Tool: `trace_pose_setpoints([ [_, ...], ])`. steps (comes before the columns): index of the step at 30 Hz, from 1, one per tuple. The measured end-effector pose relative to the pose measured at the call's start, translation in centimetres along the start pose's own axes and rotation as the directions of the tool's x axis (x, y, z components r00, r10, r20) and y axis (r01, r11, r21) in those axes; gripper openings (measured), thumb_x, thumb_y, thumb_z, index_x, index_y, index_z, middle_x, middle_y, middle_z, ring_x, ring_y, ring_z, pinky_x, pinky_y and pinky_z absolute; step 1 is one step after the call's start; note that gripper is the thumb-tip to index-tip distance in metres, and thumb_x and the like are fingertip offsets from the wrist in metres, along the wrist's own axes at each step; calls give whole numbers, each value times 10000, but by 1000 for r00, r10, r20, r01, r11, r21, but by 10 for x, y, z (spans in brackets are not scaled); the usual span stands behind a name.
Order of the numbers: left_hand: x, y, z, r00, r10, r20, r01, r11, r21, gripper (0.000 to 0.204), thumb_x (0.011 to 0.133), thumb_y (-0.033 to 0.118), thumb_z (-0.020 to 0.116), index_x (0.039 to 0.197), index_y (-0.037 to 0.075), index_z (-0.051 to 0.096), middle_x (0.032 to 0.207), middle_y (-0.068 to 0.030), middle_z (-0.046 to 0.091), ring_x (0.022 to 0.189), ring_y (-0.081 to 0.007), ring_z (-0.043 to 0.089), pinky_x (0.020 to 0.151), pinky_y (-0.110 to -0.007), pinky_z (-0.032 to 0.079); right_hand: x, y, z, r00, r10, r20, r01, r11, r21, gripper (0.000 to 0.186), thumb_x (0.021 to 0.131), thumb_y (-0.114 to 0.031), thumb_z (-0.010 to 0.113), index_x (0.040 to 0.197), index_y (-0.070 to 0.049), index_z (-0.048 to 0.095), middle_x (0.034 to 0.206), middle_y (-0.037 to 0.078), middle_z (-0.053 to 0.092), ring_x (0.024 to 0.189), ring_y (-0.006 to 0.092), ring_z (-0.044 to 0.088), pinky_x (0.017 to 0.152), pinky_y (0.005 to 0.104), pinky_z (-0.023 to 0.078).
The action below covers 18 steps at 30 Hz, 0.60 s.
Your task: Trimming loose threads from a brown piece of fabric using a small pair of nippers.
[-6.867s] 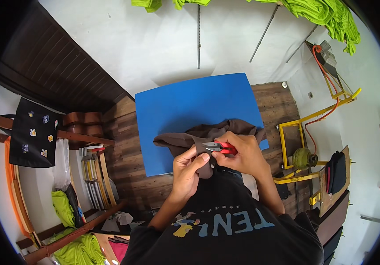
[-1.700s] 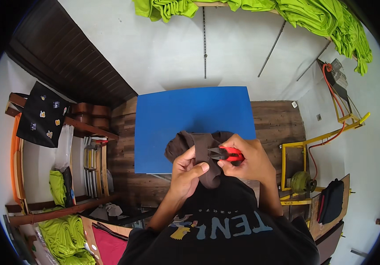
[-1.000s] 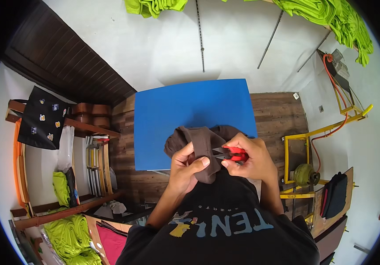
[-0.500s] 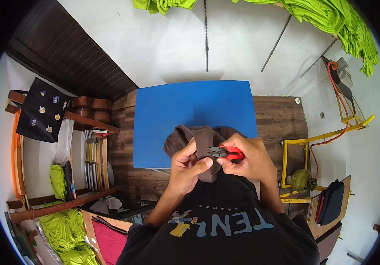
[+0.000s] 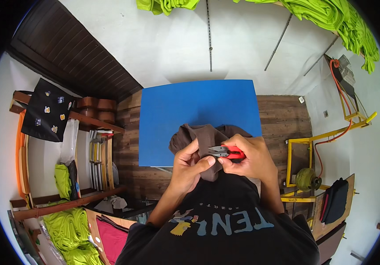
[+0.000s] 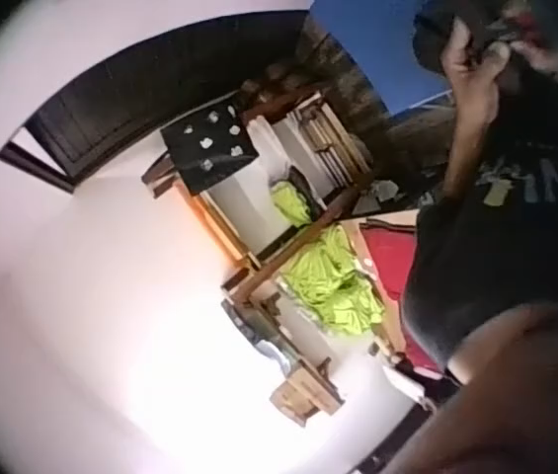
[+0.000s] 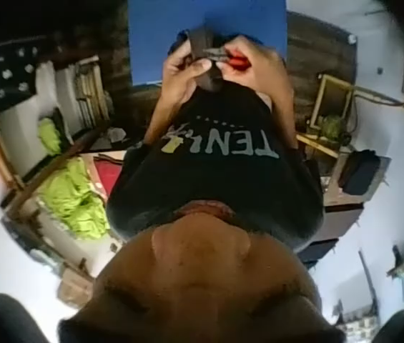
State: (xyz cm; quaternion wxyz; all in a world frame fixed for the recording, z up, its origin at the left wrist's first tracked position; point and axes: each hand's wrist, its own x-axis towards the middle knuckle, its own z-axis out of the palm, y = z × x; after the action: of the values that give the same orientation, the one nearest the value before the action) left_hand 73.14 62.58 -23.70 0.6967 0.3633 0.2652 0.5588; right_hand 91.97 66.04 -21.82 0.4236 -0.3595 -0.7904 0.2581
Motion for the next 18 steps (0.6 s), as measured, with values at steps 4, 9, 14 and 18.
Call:
trace_pose_setpoints([
  [4,-3,-3,4,1000,-2,3,2,999,46,530,833,-71,636,1335,-43,469,1186,-67,589,1072,-109,544,926,-267,418,-7,-3,-3,1000,10,-16,-10,1000,-13,272,675,-148,786,837,-73,580,677,61,635,583,223,642,509,304,490],
  [9,-8,-8,3,1000,-11,28,10,998,61,524,831,-74,635,1329,-37,478,1180,-62,591,1068,-109,545,924,-268,419,-20,-1,2,1000,-5,-28,5,1000,-21,266,653,-89,787,842,-34,609,655,77,633,546,194,634,504,271,481],
  [14,-20,-8,-4,1000,-21,11,20,999,42,526,831,-79,627,1332,-42,472,1189,-74,593,1065,-114,555,913,-275,430,-28,-8,13,981,90,-174,-86,996,31,245,655,-67,782,825,-30,610,619,60,596,496,131,572,484,250,440],
  [18,-33,-4,-9,999,-31,-15,31,999,16,517,830,-71,625,1325,-49,476,1187,-85,598,1064,-123,562,907,-278,437,-31,-18,15,980,128,-152,-122,991,46,293,679,-87,795,867,-33,576,646,83,602,520,182,594,488,265,452],
])
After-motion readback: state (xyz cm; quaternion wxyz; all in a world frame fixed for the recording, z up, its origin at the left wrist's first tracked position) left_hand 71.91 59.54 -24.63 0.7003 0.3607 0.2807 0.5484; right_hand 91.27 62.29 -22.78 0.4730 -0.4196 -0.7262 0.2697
